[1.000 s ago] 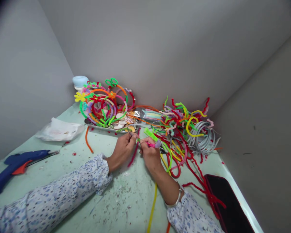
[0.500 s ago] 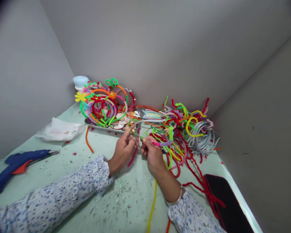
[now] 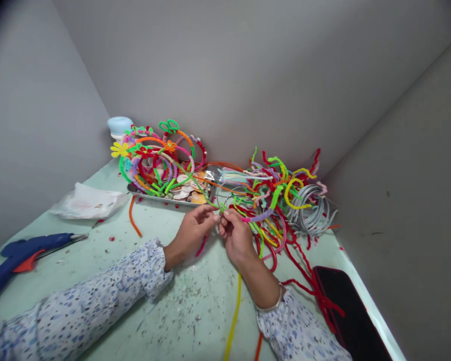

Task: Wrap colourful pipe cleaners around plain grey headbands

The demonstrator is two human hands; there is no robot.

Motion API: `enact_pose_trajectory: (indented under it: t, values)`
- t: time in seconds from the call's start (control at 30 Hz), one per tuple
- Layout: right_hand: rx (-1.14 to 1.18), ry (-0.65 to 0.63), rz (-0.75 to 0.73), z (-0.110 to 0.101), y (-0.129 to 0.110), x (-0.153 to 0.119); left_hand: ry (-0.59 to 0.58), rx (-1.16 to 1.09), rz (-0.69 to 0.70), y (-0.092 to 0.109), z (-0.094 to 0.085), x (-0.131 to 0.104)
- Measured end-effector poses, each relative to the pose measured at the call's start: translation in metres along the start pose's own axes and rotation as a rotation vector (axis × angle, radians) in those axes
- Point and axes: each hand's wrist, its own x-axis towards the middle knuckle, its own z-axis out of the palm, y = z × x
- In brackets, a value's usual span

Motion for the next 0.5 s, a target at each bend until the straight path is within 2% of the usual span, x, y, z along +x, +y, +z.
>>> enact_pose_trajectory:
  t: [0.1, 0.17, 0.33, 0.5]
  values:
    - [-0.005, -0.056, 0.034, 0.0003, 0.0014, 0.0000, -0.086, -0.210, -0.088, -0.0040, -0.0020, 0.0058]
    - [-0.029, -0.063, 0.046, 0.0003, 0.0020, 0.0001, -0.096, -0.296, -0.111, -0.0059, -0.0034, 0.0083]
    - [-0.004, -0.088, 0.079, -0.0009, 0.0013, 0.0004, -0.123, -0.331, -0.133, -0.0065, -0.0052, 0.0097]
    - [0.032, -0.110, 0.064, -0.0025, 0.0028, -0.0002, -0.001, -0.294, -0.118, -0.0035, -0.0036, 0.0096]
